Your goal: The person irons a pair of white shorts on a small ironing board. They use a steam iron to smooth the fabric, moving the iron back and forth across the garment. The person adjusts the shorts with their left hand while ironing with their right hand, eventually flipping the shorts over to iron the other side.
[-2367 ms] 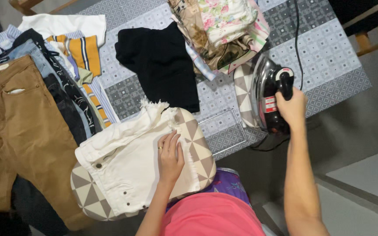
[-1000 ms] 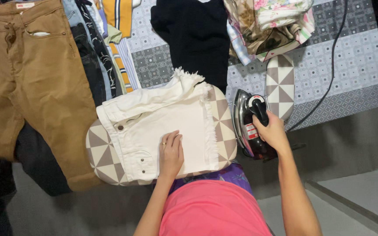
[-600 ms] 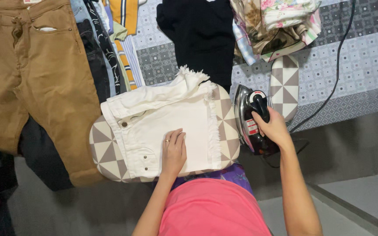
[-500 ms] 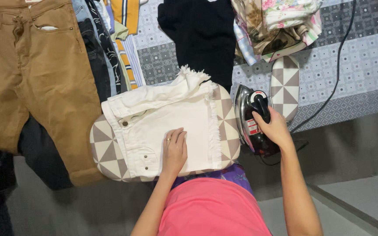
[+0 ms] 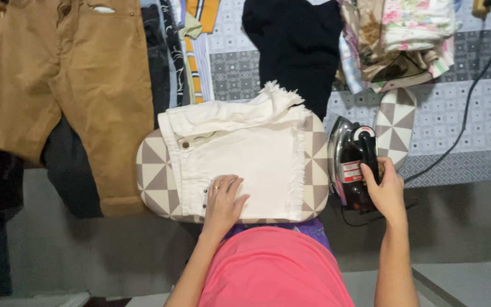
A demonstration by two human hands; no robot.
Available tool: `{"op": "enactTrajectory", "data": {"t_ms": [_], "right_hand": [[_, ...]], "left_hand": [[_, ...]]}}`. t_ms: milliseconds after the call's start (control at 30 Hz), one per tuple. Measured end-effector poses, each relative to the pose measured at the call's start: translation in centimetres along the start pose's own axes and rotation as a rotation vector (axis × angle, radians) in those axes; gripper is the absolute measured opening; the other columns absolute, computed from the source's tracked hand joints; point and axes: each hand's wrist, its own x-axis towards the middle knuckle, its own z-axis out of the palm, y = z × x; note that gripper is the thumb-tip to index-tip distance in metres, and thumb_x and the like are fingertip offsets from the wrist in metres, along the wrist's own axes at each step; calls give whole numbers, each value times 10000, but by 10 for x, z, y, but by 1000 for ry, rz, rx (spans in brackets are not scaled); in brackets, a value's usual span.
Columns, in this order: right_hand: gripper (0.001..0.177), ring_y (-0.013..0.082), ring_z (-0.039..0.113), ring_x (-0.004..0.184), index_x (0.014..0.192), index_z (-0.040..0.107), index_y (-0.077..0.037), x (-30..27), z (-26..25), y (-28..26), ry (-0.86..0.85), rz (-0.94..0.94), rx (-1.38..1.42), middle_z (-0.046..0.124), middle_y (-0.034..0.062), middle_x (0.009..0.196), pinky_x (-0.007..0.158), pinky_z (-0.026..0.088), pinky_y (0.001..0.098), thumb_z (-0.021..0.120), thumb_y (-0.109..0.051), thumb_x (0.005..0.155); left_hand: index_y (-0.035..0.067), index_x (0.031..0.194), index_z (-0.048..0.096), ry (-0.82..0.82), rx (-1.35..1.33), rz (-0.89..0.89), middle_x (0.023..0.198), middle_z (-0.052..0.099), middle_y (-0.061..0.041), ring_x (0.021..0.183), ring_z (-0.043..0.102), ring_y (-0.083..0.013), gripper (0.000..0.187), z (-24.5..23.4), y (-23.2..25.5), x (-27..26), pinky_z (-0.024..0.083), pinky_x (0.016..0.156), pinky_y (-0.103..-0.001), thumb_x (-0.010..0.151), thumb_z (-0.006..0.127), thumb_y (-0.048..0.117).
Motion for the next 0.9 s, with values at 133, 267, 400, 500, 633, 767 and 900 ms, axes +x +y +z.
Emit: {"op": "enactTrajectory", "data": {"t_ms": [133,267,400,500,633,767,900], "right_hand": [[310,240,677,675,1183,549,30,-3,9,-5,63,-101,-69,670,122,783,644,503,379,639,-245,1073],[378,315,655,889,1248,561,33,-6,0,-34,125,-104,-251,676,194,964,806,496,428,701,-231,1017],[448,387,525,1245,1348,571,24,-17,16,-79,276,-330,-380,592,218,1310,1092,404,489,739,-156,974],[511,381,520,1282,1419,516,-4,3,68,-96,5,-384,-73,568,202,1385,1113,412,454,673,-176,964],[842,475,515,1137,1469,383,132,53,146,-101,131,-545,-327,565,362,1284,987,407,507,828,-227,851],[842,371,637,1037,1518,395,30,83,184,-78,-129,-30,-145,672,258,1108,937,494,410,800,-375,901],[640,215,632,1112,1476,530,35,88,200,-62,-180,-87,355,683,159,1244,967,490,327,735,-340,1000]], "left_hand": [[40,1219,659,73,116,-49,1309,585,-140,1249,505,-358,425,-6,-14,-14,378,1050,-507,845,760,214],[59,1274,636,346,424,-405,1367,527,-184,1276,474,-397,476,-11,-41,-27,352,1036,-544,858,765,252],[-121,1425,448,399,180,-543,1325,462,-315,1198,487,-467,795,-14,-70,-49,399,1024,-520,846,794,300],[-125,1415,432,291,-59,-665,1245,556,-326,1139,573,-463,767,-10,-82,-55,466,964,-474,880,796,287],[-94,1287,595,171,-613,-695,1116,723,-206,1027,678,-378,526,-21,-92,-47,534,902,-445,894,763,212],[-107,1347,571,253,-1248,-567,1225,700,-178,1092,657,-272,513,-28,-88,-38,503,958,-390,914,749,103],[-49,1407,497,523,-2008,-656,1382,604,-153,1224,629,-260,561,-7,-64,-28,536,997,-396,916,656,171]]}}
